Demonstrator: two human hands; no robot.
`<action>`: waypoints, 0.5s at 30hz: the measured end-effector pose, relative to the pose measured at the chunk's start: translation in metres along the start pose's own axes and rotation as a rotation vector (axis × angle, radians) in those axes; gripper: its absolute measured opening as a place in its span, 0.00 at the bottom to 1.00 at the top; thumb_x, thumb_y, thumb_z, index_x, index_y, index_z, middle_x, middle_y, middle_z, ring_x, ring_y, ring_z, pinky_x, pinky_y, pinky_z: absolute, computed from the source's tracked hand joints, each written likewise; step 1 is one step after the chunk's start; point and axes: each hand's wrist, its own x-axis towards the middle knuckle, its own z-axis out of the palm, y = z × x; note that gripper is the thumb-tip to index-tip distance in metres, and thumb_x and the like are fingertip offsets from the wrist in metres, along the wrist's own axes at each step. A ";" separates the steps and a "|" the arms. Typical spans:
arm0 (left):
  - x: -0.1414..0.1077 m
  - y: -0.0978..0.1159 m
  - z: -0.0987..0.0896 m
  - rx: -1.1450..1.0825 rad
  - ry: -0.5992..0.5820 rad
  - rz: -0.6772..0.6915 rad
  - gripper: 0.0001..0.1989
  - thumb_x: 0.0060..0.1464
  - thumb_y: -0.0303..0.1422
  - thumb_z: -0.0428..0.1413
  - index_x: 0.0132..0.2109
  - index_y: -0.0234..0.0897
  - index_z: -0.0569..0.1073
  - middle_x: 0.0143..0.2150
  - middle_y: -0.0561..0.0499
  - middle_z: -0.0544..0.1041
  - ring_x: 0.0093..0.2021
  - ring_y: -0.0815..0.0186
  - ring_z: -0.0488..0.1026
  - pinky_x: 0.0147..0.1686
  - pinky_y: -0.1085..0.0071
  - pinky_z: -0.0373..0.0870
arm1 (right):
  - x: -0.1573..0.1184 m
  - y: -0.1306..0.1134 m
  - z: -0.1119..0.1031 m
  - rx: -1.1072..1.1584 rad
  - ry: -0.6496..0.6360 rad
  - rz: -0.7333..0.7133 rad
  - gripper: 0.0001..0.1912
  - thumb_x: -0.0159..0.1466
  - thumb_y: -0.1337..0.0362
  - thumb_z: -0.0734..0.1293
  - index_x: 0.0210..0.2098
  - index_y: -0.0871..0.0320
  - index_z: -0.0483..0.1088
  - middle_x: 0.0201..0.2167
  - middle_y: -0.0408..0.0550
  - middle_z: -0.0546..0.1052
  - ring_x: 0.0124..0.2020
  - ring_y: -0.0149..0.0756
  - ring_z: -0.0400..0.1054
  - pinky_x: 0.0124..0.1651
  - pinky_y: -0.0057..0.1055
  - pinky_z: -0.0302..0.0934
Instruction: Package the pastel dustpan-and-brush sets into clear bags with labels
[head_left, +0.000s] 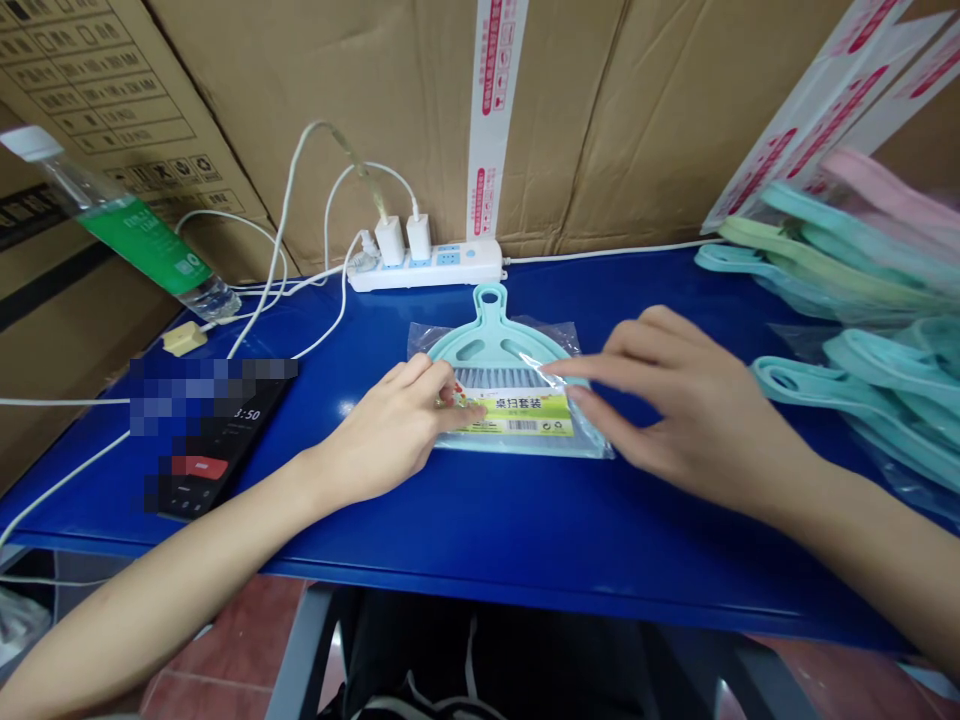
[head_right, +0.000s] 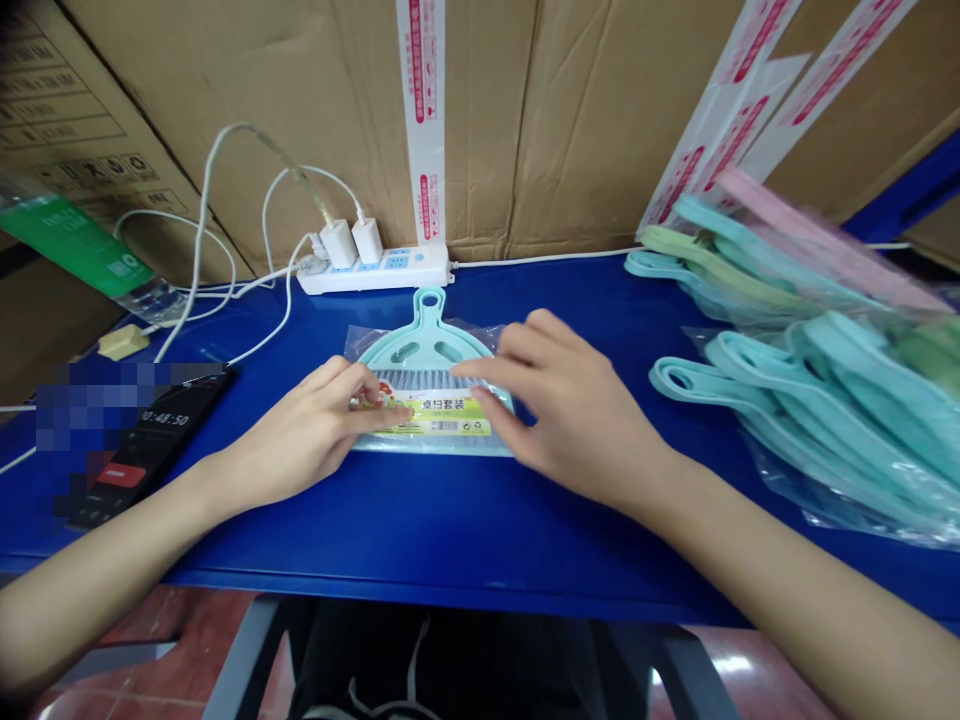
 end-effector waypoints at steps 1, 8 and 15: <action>0.000 0.000 0.000 0.006 -0.007 0.004 0.24 0.60 0.19 0.46 0.56 0.43 0.75 0.43 0.44 0.70 0.44 0.58 0.64 0.44 0.62 0.67 | 0.003 -0.003 0.001 -0.041 -0.038 -0.094 0.11 0.68 0.68 0.60 0.41 0.57 0.75 0.25 0.46 0.69 0.30 0.38 0.60 0.32 0.34 0.54; -0.003 -0.001 -0.001 0.065 -0.023 0.042 0.23 0.61 0.21 0.44 0.56 0.41 0.75 0.40 0.44 0.69 0.42 0.57 0.63 0.40 0.62 0.66 | 0.009 -0.007 0.023 -0.003 -0.274 -0.287 0.16 0.71 0.65 0.58 0.40 0.58 0.77 0.28 0.47 0.74 0.33 0.39 0.63 0.37 0.36 0.53; -0.003 -0.006 -0.004 0.042 -0.009 0.024 0.22 0.63 0.24 0.43 0.54 0.44 0.77 0.41 0.44 0.68 0.42 0.57 0.61 0.41 0.60 0.68 | 0.001 -0.007 0.024 0.057 -0.269 -0.188 0.18 0.72 0.63 0.56 0.45 0.57 0.77 0.30 0.49 0.74 0.33 0.39 0.65 0.38 0.35 0.56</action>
